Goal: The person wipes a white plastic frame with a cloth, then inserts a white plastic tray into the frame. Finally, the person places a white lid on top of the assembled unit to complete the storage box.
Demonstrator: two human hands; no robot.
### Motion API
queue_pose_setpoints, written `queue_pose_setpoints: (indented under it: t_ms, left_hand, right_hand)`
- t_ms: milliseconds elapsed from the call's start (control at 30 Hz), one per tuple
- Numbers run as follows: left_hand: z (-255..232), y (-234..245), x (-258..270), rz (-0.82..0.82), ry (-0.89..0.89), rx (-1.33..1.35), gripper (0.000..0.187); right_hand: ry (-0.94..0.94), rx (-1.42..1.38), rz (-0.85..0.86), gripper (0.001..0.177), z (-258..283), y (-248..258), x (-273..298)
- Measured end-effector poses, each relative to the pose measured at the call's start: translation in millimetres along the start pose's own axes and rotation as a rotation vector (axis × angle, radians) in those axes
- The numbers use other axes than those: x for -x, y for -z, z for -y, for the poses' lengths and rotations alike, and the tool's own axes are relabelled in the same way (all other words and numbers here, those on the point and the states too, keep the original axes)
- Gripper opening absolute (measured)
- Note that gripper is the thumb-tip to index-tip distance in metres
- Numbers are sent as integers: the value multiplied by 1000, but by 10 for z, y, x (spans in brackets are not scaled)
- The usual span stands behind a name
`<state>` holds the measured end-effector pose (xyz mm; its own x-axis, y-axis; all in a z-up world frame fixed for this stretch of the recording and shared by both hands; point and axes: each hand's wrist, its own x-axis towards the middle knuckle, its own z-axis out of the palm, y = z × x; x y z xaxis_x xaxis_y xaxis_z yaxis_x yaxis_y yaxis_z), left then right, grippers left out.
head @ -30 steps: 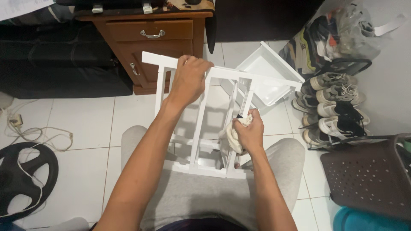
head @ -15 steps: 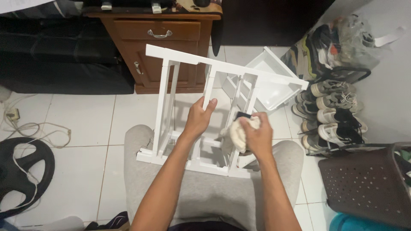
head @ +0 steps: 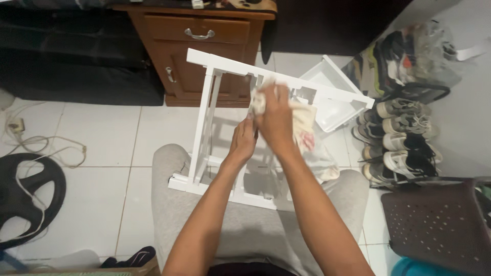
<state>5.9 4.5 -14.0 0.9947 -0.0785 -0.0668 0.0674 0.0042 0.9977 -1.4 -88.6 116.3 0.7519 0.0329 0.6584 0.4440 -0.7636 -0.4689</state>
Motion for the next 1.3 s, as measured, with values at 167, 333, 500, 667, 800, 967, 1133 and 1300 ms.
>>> queue_pose_setpoints:
  t_ms: [167, 333, 500, 667, 800, 967, 1133, 1300]
  left_hand:
    - [152, 15, -47, -60, -231, -18, 63]
    - [-165, -33, 63, 10, 42, 39, 63]
    - [-302, -37, 100, 3, 14, -102, 63]
    - [-253, -57, 95, -15, -19, -175, 62]
    - [-235, -27, 105, -12, -55, -204, 63]
    - [-279, 24, 158, 3, -5, -66, 57]
    - [-329, 0, 131, 27, 9, -60, 58]
    - [-443, -7, 18, 5, -220, -146, 55]
  right_hand:
    - [-168, 0, 223, 36, 12, 4, 347]
    - [-112, 90, 0, 26, -191, 49, -187]
    - [-150, 192, -151, 26, -312, 209, -175]
    - [-131, 248, -141, 30, -326, 160, -220]
    - [-1, 239, -78, 41, -147, -105, -329]
    - [-92, 269, -85, 41, -413, 171, -312]
    - [-246, 387, -86, 19, -775, 675, -151]
    - [-266, 344, -106, 11, -879, 1130, -195]
